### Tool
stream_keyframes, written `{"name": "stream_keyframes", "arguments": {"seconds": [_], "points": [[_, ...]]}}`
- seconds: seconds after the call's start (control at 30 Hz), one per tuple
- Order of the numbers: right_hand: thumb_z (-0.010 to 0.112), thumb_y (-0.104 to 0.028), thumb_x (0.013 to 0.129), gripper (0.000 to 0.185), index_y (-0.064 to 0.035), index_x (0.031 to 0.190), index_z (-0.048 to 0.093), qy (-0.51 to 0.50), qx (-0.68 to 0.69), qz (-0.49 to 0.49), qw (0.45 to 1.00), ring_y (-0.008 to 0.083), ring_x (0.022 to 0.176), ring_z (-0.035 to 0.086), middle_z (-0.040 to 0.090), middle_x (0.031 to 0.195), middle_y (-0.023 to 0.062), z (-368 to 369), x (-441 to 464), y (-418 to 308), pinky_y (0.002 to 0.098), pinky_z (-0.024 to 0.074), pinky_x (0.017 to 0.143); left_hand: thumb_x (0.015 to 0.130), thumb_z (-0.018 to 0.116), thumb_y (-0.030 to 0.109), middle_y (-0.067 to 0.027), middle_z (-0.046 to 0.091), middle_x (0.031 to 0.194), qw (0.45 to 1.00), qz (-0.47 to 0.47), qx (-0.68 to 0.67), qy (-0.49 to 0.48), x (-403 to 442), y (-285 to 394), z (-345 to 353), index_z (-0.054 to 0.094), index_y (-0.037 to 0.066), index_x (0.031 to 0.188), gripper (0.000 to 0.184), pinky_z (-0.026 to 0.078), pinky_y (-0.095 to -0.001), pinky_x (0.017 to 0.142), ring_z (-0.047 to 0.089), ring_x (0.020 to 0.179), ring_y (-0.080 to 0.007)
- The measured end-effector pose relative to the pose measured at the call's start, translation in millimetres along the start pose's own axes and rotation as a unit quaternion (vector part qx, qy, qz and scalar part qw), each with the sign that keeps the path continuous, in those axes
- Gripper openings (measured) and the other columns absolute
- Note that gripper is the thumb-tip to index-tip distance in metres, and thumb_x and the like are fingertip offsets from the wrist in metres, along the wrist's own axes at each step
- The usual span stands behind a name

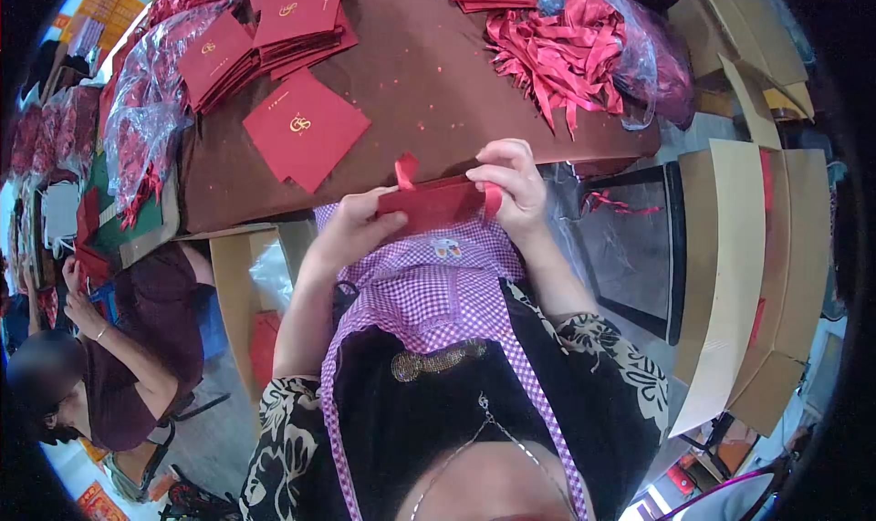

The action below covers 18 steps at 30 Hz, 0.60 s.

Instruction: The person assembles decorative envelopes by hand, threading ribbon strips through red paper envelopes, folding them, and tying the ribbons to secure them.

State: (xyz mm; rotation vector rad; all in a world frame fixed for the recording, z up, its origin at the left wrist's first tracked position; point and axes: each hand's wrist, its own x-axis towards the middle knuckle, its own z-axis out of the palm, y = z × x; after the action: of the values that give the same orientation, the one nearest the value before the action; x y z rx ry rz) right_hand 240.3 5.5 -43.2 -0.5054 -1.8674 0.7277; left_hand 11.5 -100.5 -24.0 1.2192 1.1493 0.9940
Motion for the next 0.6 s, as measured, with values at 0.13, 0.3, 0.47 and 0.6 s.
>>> {"name": "stream_keyframes", "arguments": {"seconds": [0.13,0.3,0.47,0.6], "points": [[0.065,-0.007,0.069,0.016,-0.0063,0.085,0.070,-0.083,-0.012,-0.063,0.994,0.0294,0.101,0.053,0.060,0.097,0.0111,-29,36,-20,0.0393,0.0431,0.086,0.078,0.067,0.007,-0.0121,0.064,0.112,0.916,0.254,0.298,0.091,9,31,1,0.065,0.005,0.105,0.027,0.044,-0.0387,0.094,0.059,0.106,-0.0308],[0.059,-0.012,0.068,0.019,-0.0055,0.081,0.070,-0.159,0.017,-0.102,0.982,0.0363,0.110,0.050,0.062,0.102,0.0128,-55,68,-31,0.0472,0.0385,0.094,0.073,0.060,0.005,-0.0077,0.063,0.117,0.787,0.372,0.465,0.160,11,60,0,0.064,0.007,0.106,0.033,0.037,-0.0503,0.098,0.053,0.115,-0.0316],[0.061,-0.004,0.077,0.016,-0.0022,0.092,0.067,-0.140,0.114,-0.032,0.983,0.0326,0.104,0.056,0.063,0.098,0.0122,-64,82,-20,0.0445,0.0412,0.093,0.073,0.060,0.006,-0.0070,0.063,0.118,0.759,0.377,0.507,0.157,18,53,-4,0.064,0.009,0.105,0.032,0.037,-0.0507,0.100,0.053,0.115,-0.0309],[0.069,-0.010,0.076,0.019,-0.0035,0.094,0.067,-0.248,0.001,-0.058,0.967,0.0268,0.102,0.056,0.062,0.096,0.0070,-44,101,-35,0.0384,0.0412,0.090,0.074,0.059,0.006,-0.0065,0.063,0.117,0.757,0.381,0.510,0.146,25,56,-3,0.064,0.009,0.105,0.032,0.037,-0.0504,0.100,0.054,0.115,-0.0305]]}}
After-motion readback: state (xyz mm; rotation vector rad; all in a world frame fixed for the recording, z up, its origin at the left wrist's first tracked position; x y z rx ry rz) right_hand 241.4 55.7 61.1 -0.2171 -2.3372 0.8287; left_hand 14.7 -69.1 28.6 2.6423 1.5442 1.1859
